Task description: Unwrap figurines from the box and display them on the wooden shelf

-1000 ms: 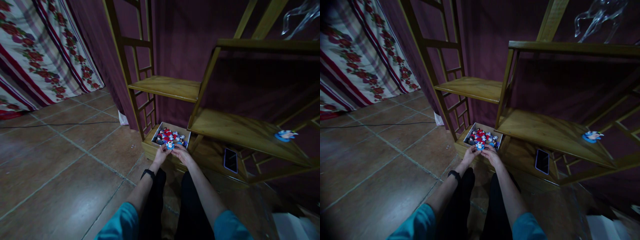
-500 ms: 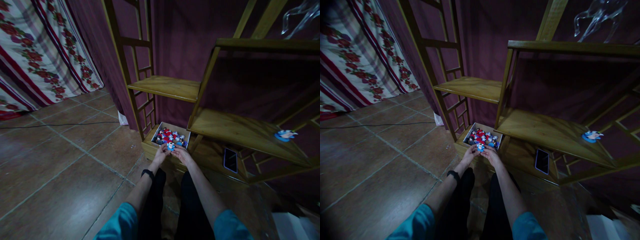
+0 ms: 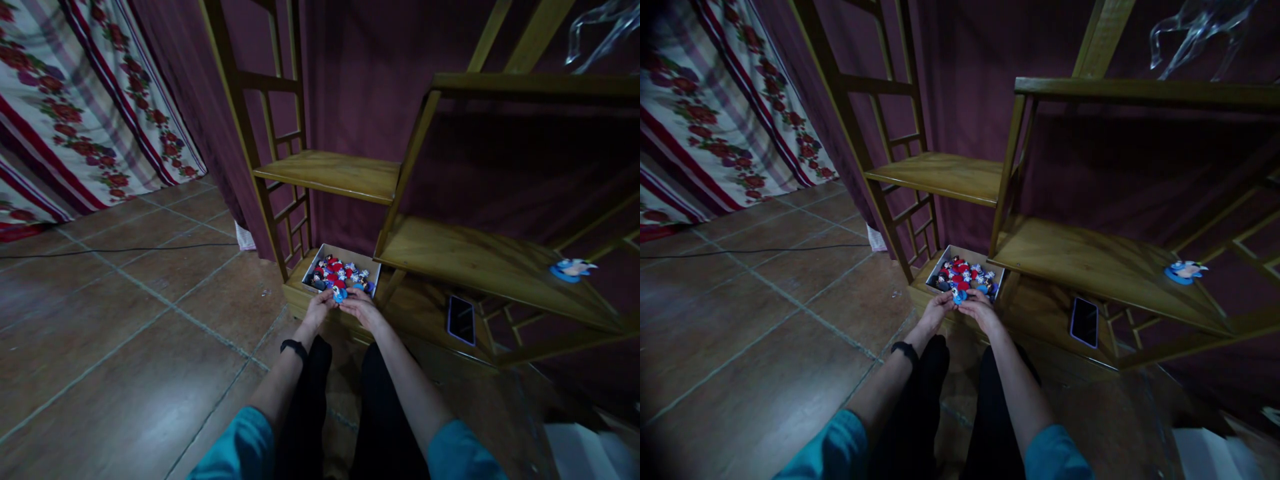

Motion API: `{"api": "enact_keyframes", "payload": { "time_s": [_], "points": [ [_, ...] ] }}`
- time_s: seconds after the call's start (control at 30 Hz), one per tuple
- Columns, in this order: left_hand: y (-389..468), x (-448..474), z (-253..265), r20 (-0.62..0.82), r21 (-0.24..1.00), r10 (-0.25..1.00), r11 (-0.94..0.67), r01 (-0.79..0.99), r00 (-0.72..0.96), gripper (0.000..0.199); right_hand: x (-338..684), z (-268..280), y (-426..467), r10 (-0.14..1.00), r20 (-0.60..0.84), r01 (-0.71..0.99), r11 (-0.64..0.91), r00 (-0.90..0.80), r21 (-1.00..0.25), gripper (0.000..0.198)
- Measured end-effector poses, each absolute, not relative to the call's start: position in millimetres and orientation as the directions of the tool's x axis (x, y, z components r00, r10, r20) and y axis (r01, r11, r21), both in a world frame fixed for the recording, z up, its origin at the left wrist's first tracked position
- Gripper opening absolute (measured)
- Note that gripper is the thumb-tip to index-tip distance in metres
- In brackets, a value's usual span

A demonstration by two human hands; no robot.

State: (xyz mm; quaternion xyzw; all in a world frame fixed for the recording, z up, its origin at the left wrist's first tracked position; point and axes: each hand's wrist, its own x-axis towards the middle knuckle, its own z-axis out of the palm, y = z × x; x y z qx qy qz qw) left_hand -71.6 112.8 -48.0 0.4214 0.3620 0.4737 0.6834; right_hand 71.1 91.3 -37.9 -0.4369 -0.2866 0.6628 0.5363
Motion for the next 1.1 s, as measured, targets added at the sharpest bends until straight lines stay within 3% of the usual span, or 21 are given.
{"api": "enact_keyframes", "payload": {
  "time_s": [0.33,0.6,0.87,1.1],
  "points": [
    [116,-73,-53,-0.102,0.902,0.956,0.206,-0.38,0.275,0.033,69,-38,91,0.962,-0.265,-0.475,-0.266,-0.07,-0.839,0.032],
    [112,-72,-45,-0.145,0.897,0.952,0.241,-0.371,0.268,0.042,72,-45,94,0.961,-0.278,-0.515,-0.238,-0.001,-0.824,0.017],
    [113,-71,-47,-0.119,0.889,0.944,0.239,-0.391,0.308,0.048,74,-47,96,0.965,-0.26,-0.504,-0.205,0.04,-0.839,0.017],
    [115,-71,-49,-0.079,0.92,0.973,0.155,-0.361,0.217,0.048,72,-47,98,0.963,-0.268,-0.512,-0.221,0.018,-0.83,0.024]
  ]
}}
